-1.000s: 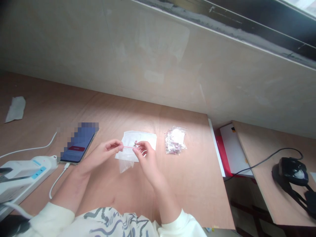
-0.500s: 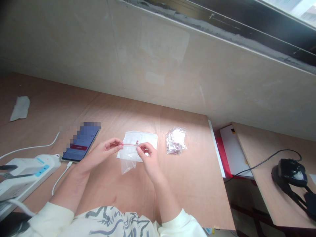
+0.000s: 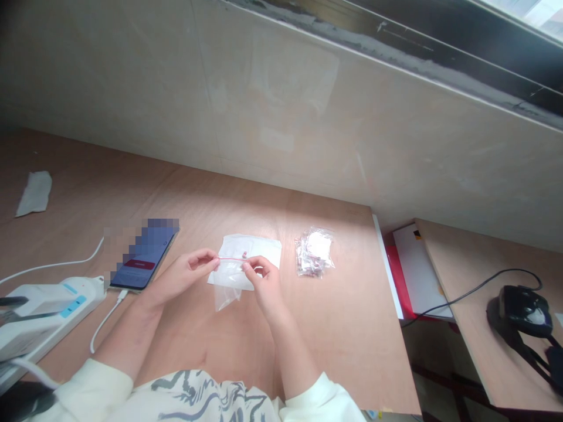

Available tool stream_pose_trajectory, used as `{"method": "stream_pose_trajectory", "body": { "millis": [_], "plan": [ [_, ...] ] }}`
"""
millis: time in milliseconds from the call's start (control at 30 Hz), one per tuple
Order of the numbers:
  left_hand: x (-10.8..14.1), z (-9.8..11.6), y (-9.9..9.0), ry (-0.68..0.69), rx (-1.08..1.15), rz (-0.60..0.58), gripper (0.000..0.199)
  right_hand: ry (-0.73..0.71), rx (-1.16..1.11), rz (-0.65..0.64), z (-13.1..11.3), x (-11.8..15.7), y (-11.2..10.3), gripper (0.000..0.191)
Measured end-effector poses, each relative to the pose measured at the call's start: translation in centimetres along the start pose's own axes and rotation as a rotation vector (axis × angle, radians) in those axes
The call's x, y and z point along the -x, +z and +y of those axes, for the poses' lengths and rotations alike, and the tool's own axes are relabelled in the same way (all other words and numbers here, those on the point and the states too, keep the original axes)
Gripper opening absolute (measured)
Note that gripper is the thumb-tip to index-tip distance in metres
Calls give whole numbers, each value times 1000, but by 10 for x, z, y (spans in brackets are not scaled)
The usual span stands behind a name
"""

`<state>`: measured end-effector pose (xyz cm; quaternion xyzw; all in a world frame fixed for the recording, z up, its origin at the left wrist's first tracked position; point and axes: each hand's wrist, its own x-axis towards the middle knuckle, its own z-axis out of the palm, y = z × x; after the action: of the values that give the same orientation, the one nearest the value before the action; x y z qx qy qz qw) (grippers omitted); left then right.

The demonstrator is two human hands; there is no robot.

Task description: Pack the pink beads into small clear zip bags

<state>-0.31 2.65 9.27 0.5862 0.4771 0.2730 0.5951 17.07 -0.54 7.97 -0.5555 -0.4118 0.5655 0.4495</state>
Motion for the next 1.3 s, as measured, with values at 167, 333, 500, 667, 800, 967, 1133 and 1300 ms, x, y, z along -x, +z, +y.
{"method": "stream_pose_trajectory", "body": {
  "millis": [167,333,500,667,800,967,1133,1300],
  "plan": [
    [-1,4,3,-16,60,-89,21,-8,-7,9,-2,-3,-1,12],
    [-7,4,6,0,39,-81,22,-17,59,-28,-1,-4,0,14],
    [-12,8,7,22,-14,-40,21,-16,67,-17,-1,-10,3,14],
    [-16,1,4,-10,39,-64,23,-71,95,59,-3,-16,1,8],
    [-18,-7,1,0,33,-15,24,-66,149,64,-4,-16,1,10],
    [-20,-3,2,35,-42,49,21,-14,117,-10,-2,-17,4,15],
    [-20,0,4,3,-30,3,22,-39,141,63,1,-24,5,9],
    [-25,-3,8,27,-71,-65,23,-65,198,47,1,-26,6,8]
  ]
}}
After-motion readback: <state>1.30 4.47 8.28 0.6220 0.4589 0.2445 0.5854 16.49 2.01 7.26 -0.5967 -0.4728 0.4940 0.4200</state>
